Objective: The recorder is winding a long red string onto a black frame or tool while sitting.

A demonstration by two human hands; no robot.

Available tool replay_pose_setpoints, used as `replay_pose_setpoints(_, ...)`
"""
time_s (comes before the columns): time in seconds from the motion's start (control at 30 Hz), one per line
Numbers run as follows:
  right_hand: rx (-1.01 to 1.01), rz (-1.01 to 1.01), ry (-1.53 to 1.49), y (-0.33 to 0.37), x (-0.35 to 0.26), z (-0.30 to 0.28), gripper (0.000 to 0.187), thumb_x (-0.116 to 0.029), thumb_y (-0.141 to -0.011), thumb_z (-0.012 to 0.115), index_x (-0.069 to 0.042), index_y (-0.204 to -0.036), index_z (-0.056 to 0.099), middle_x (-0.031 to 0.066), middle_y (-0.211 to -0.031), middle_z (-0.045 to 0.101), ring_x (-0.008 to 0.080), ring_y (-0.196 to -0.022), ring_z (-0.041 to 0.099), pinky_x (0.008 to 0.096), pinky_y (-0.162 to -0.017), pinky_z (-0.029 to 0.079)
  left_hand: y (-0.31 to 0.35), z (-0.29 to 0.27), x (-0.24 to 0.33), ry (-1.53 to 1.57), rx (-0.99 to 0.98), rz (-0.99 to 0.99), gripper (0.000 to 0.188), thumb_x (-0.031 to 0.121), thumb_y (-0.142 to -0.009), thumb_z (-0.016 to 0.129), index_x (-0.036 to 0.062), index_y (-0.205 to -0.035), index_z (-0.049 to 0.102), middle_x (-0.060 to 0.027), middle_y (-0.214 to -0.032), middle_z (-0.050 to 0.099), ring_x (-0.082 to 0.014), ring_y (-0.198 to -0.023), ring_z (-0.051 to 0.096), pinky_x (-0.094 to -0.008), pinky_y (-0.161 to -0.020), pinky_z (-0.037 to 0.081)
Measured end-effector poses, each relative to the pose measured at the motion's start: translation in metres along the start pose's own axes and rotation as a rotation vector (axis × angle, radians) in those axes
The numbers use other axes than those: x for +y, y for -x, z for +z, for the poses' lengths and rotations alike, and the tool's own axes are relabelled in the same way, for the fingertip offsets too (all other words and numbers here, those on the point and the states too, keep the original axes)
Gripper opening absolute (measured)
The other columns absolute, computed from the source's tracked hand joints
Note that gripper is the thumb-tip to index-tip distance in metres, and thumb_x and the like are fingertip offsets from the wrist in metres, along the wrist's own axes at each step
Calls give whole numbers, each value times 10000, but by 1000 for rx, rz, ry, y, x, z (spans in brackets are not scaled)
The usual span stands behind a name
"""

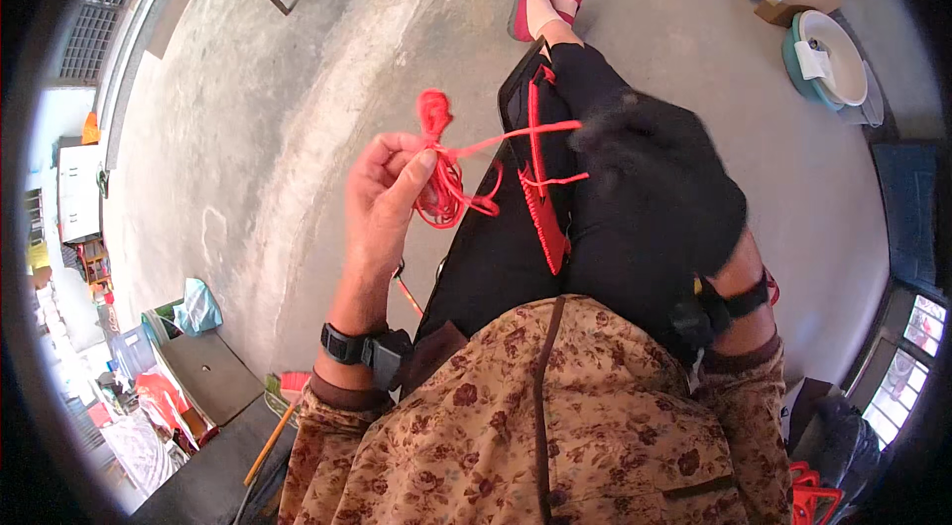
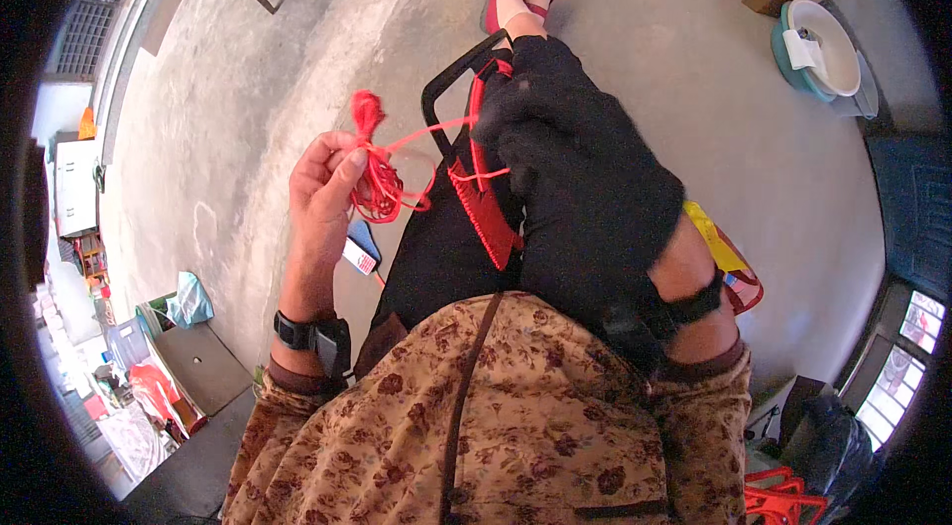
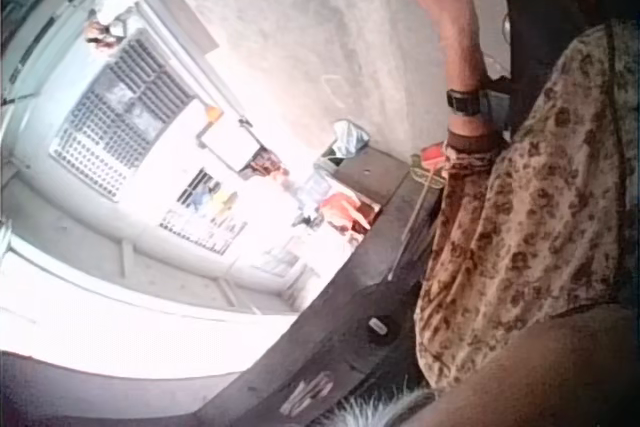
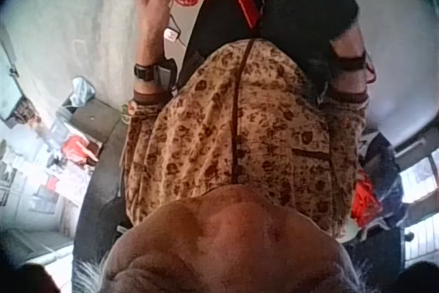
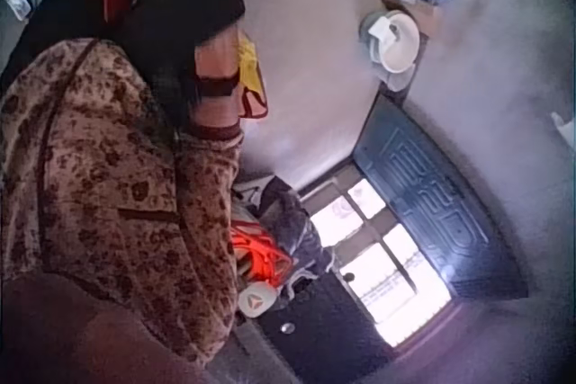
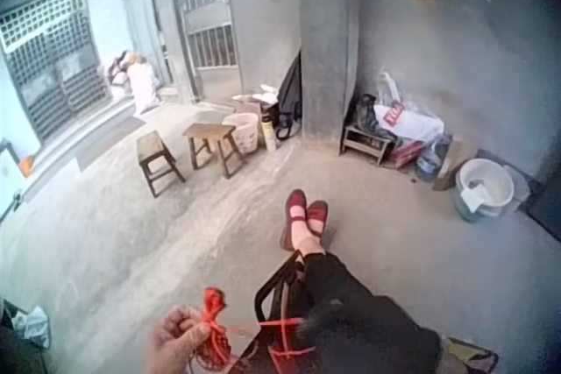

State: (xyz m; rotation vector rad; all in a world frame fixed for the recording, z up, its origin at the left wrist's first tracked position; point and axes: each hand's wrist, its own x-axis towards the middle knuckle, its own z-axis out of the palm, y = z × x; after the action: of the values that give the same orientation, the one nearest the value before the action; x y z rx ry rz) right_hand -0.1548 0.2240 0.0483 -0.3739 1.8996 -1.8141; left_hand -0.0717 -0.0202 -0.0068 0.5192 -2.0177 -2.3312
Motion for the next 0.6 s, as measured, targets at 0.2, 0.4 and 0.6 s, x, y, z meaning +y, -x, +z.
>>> replay_pose_setpoints(0.2,-141,-20,231,-39,50,17,488,-19,-809,570,-43,-1272,415,136,-979,576,269,-821,565,331,-711,465,-24,8,-7,-411,-323,-49,142,111,-932,536,16,-966,636,34,-721,567,-27,-630,493,-204,-555,428)
replay_pose_setpoints(0.4,6,-33,169,-19,39,4,341,-71,-830,577,-40,-1152,469,110,-893,574,228,-763,556,319,-672,455,-30,9,-2,-327,-68,202,158,119,-937,549,12,-1037,606,21,-840,600,-42,-744,532,-223,-668,458)
replay_pose_setpoints(0.6,45,-56,-48,45,4,-7,210,-122,-851,584,-37,-1033,523,84,-807,572,186,-705,546,306,-634,446,7,22,20,466,-753,-280,340,366,-898,583,29,-937,579,-185,-1142,591,-244,-1015,599,-338,-806,518)
